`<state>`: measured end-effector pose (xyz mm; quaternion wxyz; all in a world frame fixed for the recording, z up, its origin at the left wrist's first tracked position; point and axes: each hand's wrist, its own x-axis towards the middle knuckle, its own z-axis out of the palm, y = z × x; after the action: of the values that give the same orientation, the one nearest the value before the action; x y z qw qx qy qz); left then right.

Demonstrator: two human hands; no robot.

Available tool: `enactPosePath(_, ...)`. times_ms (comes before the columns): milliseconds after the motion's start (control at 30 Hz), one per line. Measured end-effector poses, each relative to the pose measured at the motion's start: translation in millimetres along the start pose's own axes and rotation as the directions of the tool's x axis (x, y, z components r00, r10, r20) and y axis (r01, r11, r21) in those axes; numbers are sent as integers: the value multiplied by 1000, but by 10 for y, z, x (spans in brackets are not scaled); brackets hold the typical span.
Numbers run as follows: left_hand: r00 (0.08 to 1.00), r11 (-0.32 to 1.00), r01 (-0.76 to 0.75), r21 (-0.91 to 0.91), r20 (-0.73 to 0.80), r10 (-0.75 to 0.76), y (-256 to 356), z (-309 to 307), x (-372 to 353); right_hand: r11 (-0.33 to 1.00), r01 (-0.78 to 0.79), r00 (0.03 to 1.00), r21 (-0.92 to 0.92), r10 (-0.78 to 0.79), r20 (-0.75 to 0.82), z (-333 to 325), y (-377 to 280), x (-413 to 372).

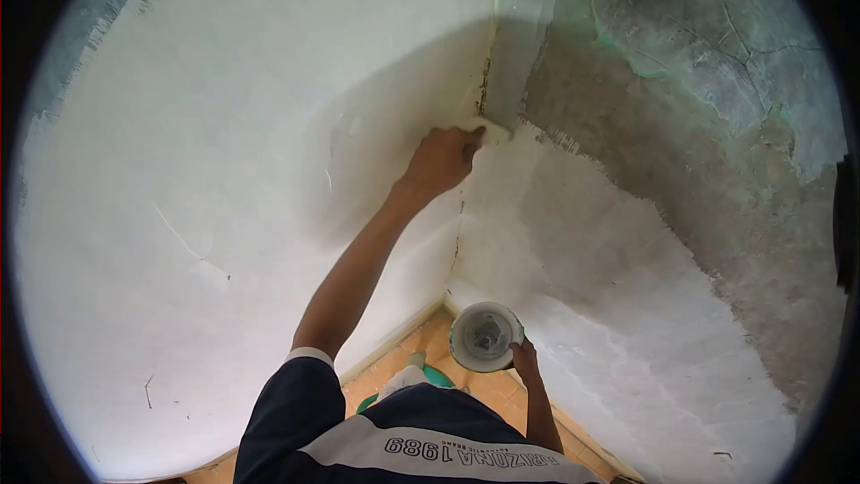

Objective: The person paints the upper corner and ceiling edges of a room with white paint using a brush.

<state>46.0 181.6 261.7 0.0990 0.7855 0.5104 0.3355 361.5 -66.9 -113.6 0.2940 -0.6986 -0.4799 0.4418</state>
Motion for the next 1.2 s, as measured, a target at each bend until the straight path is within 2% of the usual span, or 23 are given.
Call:
enactPosePath(133, 985, 996, -77, -44, -159, 69, 164, -416, 201, 1000, 23, 1000, 15, -23, -5, -15, -234, -99)
enactPosePath(200, 971, 993, -106, -53, -220, 92, 250, -561, 214, 979, -160, 986, 127, 153, 66, -89, -659, -250)
enactPosePath(367, 877, 970, -138, -199, -480, 27, 507, -715, 237, 996, -69, 997, 48, 67, 35, -40, -428, -122)
enactPosePath(433, 890, 968, -177, -177, -448, 81, 379, -508, 271, 998, -52, 998, 35, 52, 21, -68, -459, -129)
enactPosePath(500, 901, 964, -216, -155, -413, 135, 226, -233, 276, 990, -125, 992, 63, 123, 36, -111, -622, -200)
enactPosePath(533, 901, 966, -203, -162, -417, 119, 184, -77, 242, 990, -128, 991, 65, 126, 33, -100, -495, -150)
enactPosePath(600, 902, 965, -198, -170, -416, 112, 154, 105, 162, 1000, -26, 1000, 18, 26, 1, -32, 18, 54)
enactPosePath(667, 941, 973, -107, -203, -337, 33, 123, 220, 15, 999, -24, 1000, 42, 24, -1, -53, 14, 39)
enactPosePath(800, 971, 982, -27, -185, -239, -18, -62, 497, -282, 991, -75, 997, 112, 72, 30, -50, 137, 64)
enactPosePath(867, 991, 988, 134, -77, -7, -135, -114, 548, -407, 997, -34, 999, 76, 33, 17, -47, 179, 76)
enactPosePath(900, 991, 988, 134, -78, -9, -135, -124, 510, -418, 999, 6, 1000, 41, -6, 3, -55, 153, 75)
enactPosePath(967, 990, 997, 59, -50, 128, -52, -142, 437, -451, 999, 1, 1000, 53, -2, 9, -59, 102, 72)
enactPosePath(1067, 999, 995, 4, -101, 33, -1, -12, 224, -212, 1000, -22, 1000, 19, 21, 23, -101, -134, 9)
enactPosePath(1100, 1000, 999, -5, -33, 21, 5, 90, 71, -115, 999, -41, 999, -23, 42, 24, -116, -200, 6)
enactPosePath(1200, 998, 999, -48, -22, -48, 46, 256, -293, 123, 1000, -15, 1000, 28, 15, 1, -87, -126, 64)
